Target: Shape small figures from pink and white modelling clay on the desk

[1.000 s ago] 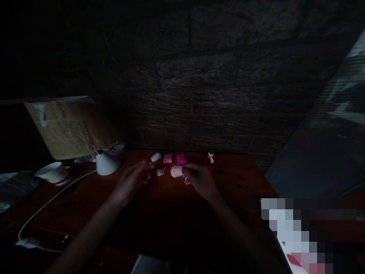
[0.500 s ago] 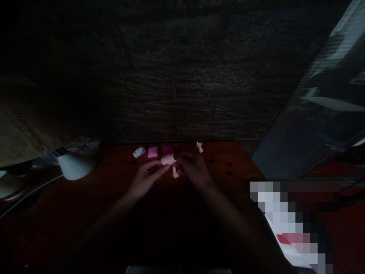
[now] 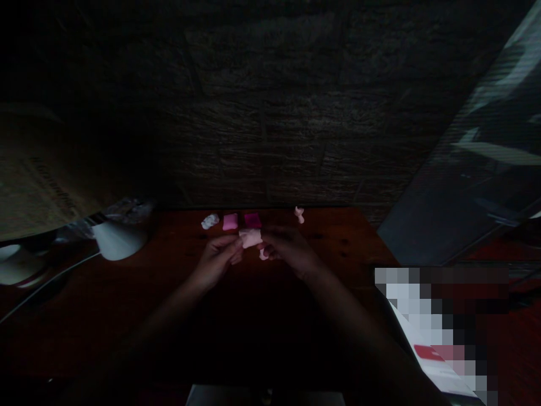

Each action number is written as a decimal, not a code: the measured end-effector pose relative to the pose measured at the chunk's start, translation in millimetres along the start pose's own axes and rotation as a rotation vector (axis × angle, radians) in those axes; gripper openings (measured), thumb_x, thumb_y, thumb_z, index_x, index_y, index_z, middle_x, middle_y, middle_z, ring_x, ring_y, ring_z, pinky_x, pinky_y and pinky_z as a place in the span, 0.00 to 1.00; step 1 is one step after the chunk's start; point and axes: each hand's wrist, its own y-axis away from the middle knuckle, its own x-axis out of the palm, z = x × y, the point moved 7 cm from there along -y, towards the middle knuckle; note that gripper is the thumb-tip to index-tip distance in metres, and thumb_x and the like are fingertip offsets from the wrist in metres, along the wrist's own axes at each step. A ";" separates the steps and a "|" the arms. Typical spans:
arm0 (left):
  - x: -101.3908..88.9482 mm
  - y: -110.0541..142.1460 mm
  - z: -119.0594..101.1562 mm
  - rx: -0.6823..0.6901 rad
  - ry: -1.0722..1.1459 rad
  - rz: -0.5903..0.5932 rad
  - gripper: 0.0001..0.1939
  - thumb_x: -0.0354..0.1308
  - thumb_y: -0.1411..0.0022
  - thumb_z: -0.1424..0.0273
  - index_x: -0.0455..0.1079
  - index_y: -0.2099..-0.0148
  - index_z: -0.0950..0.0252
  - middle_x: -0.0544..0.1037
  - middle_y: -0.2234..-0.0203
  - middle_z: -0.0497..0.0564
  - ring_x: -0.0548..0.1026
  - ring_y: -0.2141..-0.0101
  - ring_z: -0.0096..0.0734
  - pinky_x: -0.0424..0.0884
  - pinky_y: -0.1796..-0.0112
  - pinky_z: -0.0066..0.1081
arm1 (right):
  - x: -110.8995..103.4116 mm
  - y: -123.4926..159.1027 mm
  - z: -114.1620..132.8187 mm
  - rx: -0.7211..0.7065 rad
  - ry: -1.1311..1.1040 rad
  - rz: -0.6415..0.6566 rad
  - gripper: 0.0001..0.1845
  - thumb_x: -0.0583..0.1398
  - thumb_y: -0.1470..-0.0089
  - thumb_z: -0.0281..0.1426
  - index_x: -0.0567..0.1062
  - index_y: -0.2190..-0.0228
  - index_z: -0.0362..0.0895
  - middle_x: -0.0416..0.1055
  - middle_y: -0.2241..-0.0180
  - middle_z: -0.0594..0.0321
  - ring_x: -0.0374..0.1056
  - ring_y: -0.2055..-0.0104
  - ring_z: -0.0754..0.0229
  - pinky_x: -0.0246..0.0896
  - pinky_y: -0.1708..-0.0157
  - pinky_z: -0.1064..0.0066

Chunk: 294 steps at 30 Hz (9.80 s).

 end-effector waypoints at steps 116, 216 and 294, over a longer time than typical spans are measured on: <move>0.0 -6.7 2.9 0.300 -0.449 0.048 0.13 0.67 0.41 0.71 0.77 0.53 0.64 0.84 0.56 0.54 0.81 0.56 0.36 0.77 0.50 0.40 | -5.6 -0.9 14.4 -0.349 0.660 0.216 0.19 0.64 0.45 0.41 0.79 0.57 0.42 0.81 0.60 0.56 0.77 0.56 0.54 0.68 0.53 0.64; -14.2 15.5 -39.9 0.513 -0.594 0.045 0.27 0.66 0.42 0.74 0.69 0.39 0.63 0.83 0.56 0.55 0.81 0.63 0.30 0.79 0.59 0.30 | 39.1 23.3 21.1 -0.653 0.651 -0.077 0.10 0.62 0.41 0.33 0.81 0.58 0.51 0.82 0.59 0.64 0.76 0.62 0.60 0.69 0.60 0.70; -16.1 8.7 -33.7 0.248 -0.291 -0.007 0.13 0.67 0.40 0.59 0.80 0.60 0.64 0.85 0.64 0.53 0.81 0.66 0.32 0.79 0.63 0.31 | 26.5 16.1 14.7 -0.421 0.289 -0.029 0.14 0.70 0.53 0.41 0.84 0.64 0.48 0.83 0.62 0.61 0.77 0.62 0.57 0.72 0.61 0.65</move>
